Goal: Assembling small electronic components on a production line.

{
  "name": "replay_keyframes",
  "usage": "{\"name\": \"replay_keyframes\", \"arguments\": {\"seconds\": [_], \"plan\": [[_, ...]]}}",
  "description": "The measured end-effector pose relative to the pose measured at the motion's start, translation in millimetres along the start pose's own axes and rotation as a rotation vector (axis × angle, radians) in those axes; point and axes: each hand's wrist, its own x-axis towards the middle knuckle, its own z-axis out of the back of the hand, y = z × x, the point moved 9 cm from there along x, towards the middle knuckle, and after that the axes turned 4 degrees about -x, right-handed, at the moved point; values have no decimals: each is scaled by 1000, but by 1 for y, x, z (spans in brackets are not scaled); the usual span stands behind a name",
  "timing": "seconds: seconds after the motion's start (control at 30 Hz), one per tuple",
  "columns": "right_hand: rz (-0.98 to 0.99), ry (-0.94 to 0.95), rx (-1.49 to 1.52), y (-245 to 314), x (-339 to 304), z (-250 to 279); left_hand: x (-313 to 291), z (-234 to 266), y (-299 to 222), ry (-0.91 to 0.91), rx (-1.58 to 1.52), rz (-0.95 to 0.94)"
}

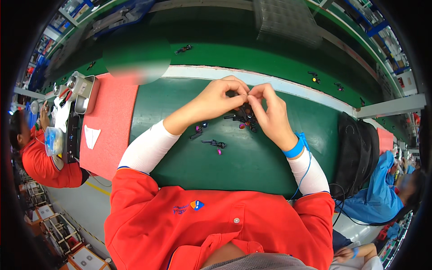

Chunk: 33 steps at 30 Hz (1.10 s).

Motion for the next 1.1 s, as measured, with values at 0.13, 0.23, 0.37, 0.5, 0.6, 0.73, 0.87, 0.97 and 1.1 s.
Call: {"name": "replay_keyframes", "arguments": {"seconds": [0.13,0.23,0.37,0.5,0.6,0.73,0.87,0.97,1.1], "plan": [[49,-24,-10,-1,3,0,-3,4,-21,-152,228,-169],[-116,21,-40,-15,-1,-2,-5,1,-37,-224,490,-360],[-133,21,-79,-15,-2,5,-19,-19,-61,-246,874,-707],[1,-35,-137,1,0,19,-4,1,-43,-144,360,-418],[346,-92,-327,27,2,14,3,4,15,27,-474,208],[691,-66,-444,50,-13,-2,-13,2,13,105,-536,354],[698,-124,-511,41,-16,-2,-7,2,11,126,-417,408],[512,-56,-527,25,-9,-9,0,4,9,72,-131,217],[258,-57,-310,4,-2,-9,-4,-1,-31,-115,508,-208]]}}
